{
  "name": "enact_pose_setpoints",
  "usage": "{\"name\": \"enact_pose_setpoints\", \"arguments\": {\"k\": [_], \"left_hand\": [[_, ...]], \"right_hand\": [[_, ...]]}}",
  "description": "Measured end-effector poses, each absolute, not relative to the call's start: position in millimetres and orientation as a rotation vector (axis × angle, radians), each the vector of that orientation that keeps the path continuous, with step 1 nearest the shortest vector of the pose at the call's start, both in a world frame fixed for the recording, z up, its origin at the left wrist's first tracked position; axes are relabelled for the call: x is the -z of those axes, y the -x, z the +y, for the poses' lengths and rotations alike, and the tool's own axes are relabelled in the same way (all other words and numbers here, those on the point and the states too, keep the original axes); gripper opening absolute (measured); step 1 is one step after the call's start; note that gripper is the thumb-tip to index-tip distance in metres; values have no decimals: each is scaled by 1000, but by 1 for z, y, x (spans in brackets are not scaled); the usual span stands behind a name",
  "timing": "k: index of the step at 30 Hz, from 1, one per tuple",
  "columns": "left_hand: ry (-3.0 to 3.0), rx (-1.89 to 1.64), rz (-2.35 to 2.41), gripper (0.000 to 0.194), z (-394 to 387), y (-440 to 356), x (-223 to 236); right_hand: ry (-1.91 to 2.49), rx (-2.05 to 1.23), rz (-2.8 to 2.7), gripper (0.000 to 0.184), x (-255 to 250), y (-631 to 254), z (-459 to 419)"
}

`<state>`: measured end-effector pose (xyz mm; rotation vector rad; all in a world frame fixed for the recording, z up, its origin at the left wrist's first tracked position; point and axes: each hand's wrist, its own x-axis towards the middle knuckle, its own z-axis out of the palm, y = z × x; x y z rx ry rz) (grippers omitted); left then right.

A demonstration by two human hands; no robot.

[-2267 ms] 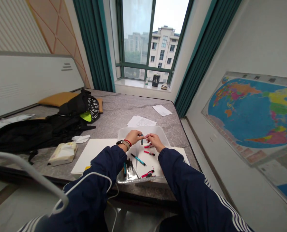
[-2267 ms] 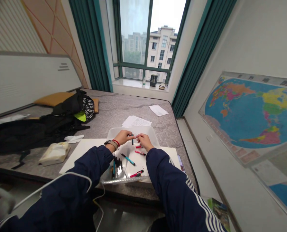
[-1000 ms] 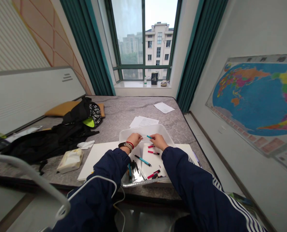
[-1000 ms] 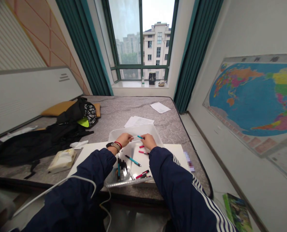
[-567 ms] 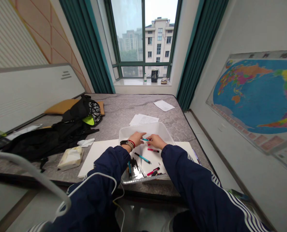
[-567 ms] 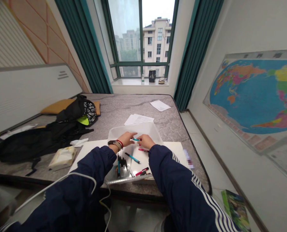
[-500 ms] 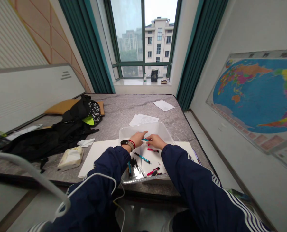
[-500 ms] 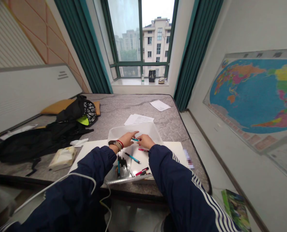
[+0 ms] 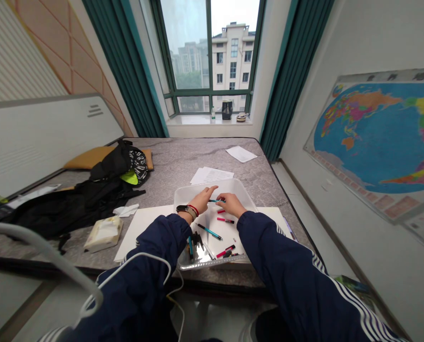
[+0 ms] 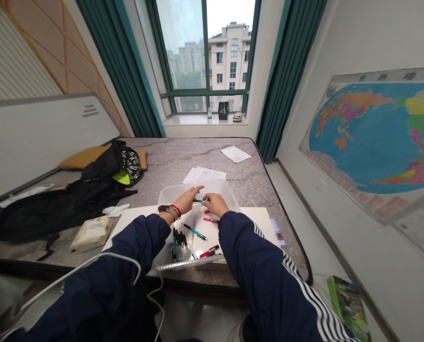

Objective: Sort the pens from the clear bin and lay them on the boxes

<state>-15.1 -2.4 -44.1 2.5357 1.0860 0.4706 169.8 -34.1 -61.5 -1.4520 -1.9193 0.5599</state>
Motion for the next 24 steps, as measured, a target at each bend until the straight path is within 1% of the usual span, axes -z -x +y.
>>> {"name": "enact_pose_setpoints", "arguments": {"k": [5,9,13,18,20,24], "left_hand": [[-2582,-469,1057,85,-4,15,40],[-2597,-448,1087,82,-5,15,38],[-2622,-427,1100,80,-5,14,37],[-2654,-398,1072,62,-5,14,38],[-2664,-366,1068,62,-6,14,37],[-2703,-294,1031,65,-9,14,33]], "right_hand": [[1457,-563,-1952,7,61,-171,-35],[1468,-614,-2007,9,58,-169,-38],[1465,-647,-2015,19,57,-169,-38],[1510,-656,-2045,17,58,-168,-36],[1531,-727,-2055,17,56,-168,-37],[1541,-991,-2062,25,53,-166,-40]]}}
